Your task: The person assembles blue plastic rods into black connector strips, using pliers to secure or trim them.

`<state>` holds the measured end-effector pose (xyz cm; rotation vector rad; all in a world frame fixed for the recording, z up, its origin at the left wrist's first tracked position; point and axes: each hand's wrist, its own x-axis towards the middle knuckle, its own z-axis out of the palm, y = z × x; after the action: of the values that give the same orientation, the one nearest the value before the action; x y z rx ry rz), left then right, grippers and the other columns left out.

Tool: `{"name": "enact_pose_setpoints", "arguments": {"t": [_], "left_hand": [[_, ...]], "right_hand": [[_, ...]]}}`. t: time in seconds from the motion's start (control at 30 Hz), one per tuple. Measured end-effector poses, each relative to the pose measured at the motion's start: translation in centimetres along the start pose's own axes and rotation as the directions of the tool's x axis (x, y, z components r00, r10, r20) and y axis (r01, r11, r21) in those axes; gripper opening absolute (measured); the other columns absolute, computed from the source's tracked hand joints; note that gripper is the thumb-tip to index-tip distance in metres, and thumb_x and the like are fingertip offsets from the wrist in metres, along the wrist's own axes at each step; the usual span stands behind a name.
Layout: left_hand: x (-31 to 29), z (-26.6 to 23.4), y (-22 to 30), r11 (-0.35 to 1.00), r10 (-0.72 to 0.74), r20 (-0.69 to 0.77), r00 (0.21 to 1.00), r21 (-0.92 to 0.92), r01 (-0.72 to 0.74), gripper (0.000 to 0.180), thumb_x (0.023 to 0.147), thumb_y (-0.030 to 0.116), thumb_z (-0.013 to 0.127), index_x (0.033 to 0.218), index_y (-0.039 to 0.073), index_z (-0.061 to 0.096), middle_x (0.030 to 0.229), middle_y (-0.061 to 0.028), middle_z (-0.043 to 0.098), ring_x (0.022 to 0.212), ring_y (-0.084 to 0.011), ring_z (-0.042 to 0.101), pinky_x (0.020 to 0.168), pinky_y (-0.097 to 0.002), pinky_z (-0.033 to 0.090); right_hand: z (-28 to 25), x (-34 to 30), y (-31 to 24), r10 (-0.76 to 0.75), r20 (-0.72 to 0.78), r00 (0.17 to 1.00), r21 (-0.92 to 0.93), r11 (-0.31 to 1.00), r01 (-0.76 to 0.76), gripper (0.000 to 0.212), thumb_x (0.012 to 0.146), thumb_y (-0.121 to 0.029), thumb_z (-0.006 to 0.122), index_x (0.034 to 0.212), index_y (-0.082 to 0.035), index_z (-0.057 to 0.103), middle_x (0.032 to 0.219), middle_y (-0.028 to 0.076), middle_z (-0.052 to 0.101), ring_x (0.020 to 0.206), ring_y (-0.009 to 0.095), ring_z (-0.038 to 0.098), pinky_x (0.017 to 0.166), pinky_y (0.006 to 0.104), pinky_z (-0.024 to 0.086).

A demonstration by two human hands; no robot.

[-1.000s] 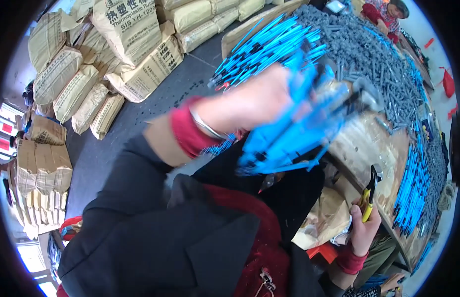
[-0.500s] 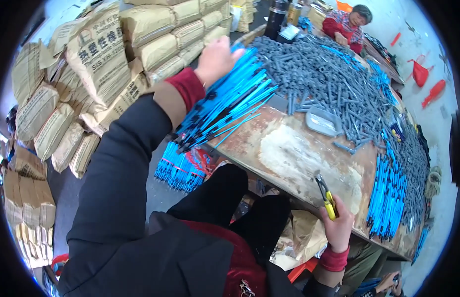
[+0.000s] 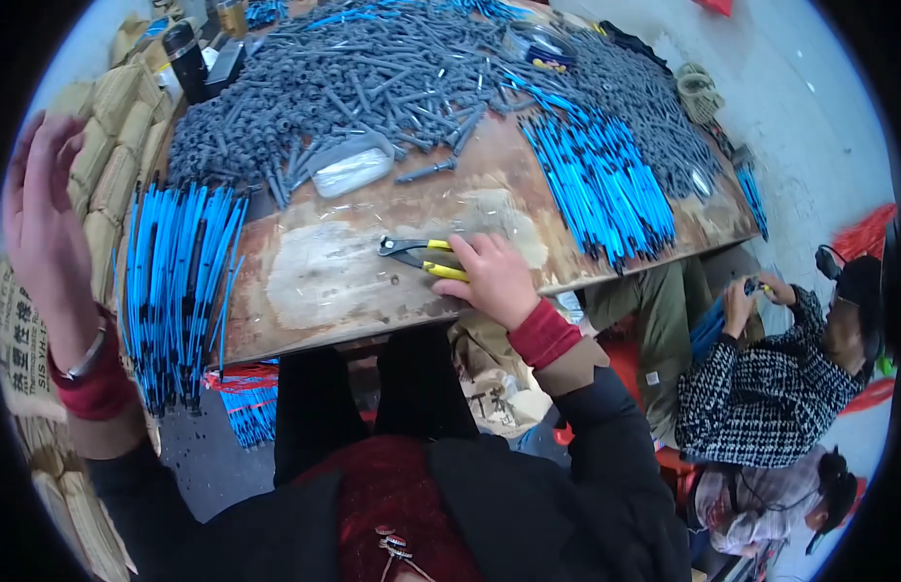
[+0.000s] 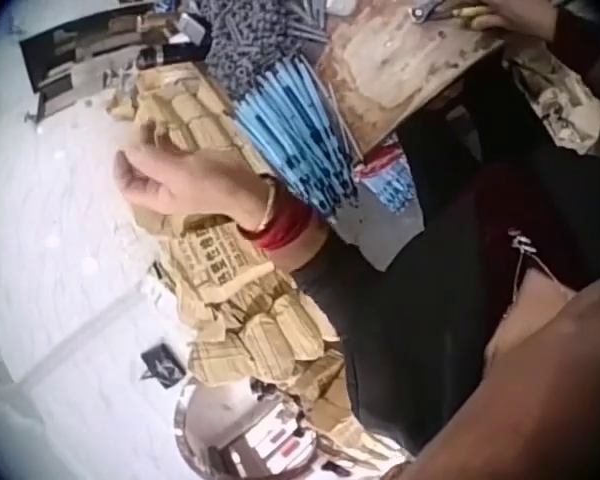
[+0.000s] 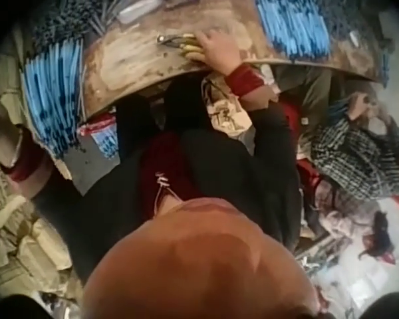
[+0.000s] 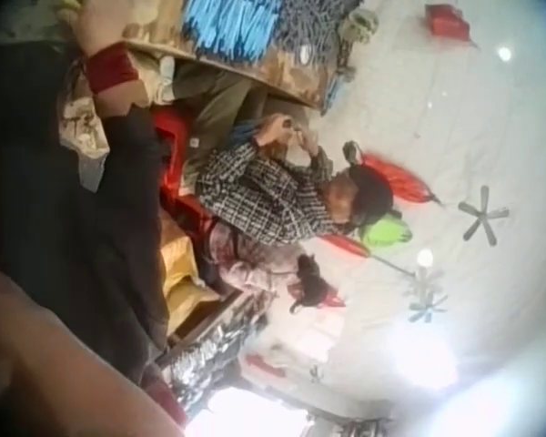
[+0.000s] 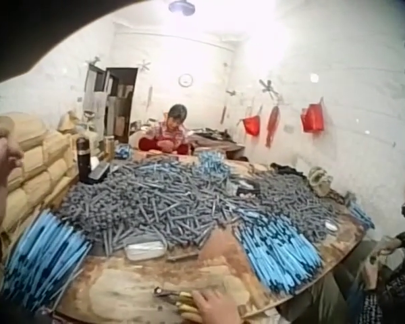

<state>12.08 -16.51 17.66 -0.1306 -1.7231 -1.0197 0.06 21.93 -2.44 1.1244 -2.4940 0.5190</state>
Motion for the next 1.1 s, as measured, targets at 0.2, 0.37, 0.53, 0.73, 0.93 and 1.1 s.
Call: {"name": "enact_pose_setpoints", "arguments": {"t": [0.2, 0.37, 0.53, 0.73, 0.93, 1.1], "left_hand": [[-9.6, 15.2, 1.9, 0.885, -0.209, 0.254, 0.944, -0.362, 0.294, 0.014, 0.087, 0.003, 0.054, 0.101, 0.003, 0.051, 0.084, -0.0053, 0.060, 0.078, -0.0108, 0.057, 0.071, -0.0228, 0.047], [-16.9, 22.9, -0.3, 0.558, -0.458, 0.458, 0.762, -0.519, 0.648, 0.013, 0.089, 0.005, 0.050, 0.102, 0.001, 0.051, 0.085, -0.0053, 0.059, 0.078, -0.0107, 0.056, 0.073, -0.0240, 0.046], [-17.3, 26.2, -1.5, 0.455, -0.533, 0.478, 0.698, -0.534, 0.713, 0.015, 0.089, 0.007, 0.052, 0.102, 0.001, 0.050, 0.085, -0.0039, 0.058, 0.078, -0.0089, 0.056, 0.073, -0.0228, 0.046], [-17.9, 26.5, -3.7, 0.512, -0.524, 0.442, 0.728, -0.520, 0.684, 0.016, 0.089, 0.008, 0.054, 0.102, -0.001, 0.049, 0.088, -0.0040, 0.056, 0.077, -0.0072, 0.055, 0.069, -0.0213, 0.045], [-17.3, 26.1, -4.6, 0.461, -0.589, 0.448, 0.673, -0.497, 0.735, 0.016, 0.090, 0.009, 0.053, 0.102, -0.001, 0.050, 0.086, -0.0038, 0.056, 0.076, -0.0069, 0.054, 0.068, -0.0214, 0.045], [-16.9, 25.6, -6.3, 0.116, -0.712, 0.537, 0.452, -0.545, 0.830, 0.015, 0.091, 0.012, 0.053, 0.099, 0.000, 0.051, 0.084, -0.0074, 0.060, 0.075, -0.0126, 0.059, 0.070, -0.0257, 0.048]], "right_hand": [[-2.1, 3.0, 9.8, 0.280, -0.121, 0.952, 0.062, 0.960, -0.274, 0.018, 0.079, -0.020, 0.063, 0.085, -0.005, 0.069, 0.082, 0.016, 0.065, 0.076, 0.032, 0.062, 0.068, 0.0394, 0.050], [-3.6, 5.4, 19.4, 0.567, -0.177, 0.804, -0.179, 0.785, -0.593, 0.021, 0.079, -0.021, 0.063, 0.089, -0.003, 0.068, 0.084, 0.019, 0.065, 0.079, 0.034, 0.063, 0.072, 0.0387, 0.050], [-1.5, 7.0, 21.0, 0.684, 0.048, 0.728, -0.278, 0.709, -0.648, 0.028, 0.078, -0.026, 0.063, 0.090, 0.000, 0.066, 0.085, 0.021, 0.065, 0.080, 0.037, 0.063, 0.074, 0.0404, 0.049], [1.3, 8.8, 19.1, 0.585, 0.173, 0.792, -0.164, 0.810, -0.563, 0.033, 0.079, -0.030, 0.061, 0.090, 0.001, 0.064, 0.082, 0.024, 0.064, 0.079, 0.039, 0.062, 0.072, 0.0430, 0.049], [-0.9, 8.8, 16.8, 0.528, -0.032, 0.849, -0.425, 0.761, -0.490, 0.029, 0.083, -0.028, 0.057, 0.092, 0.000, 0.059, 0.077, 0.022, 0.063, 0.072, 0.042, 0.060, 0.062, 0.0474, 0.047], [-10.1, 10.4, 8.4, 0.540, 0.051, 0.840, 0.336, 0.783, -0.524, 0.017, 0.091, -0.017, 0.051, 0.092, 0.000, 0.055, 0.070, 0.011, 0.063, 0.058, 0.019, 0.061, 0.051, 0.0314, 0.047]]}}
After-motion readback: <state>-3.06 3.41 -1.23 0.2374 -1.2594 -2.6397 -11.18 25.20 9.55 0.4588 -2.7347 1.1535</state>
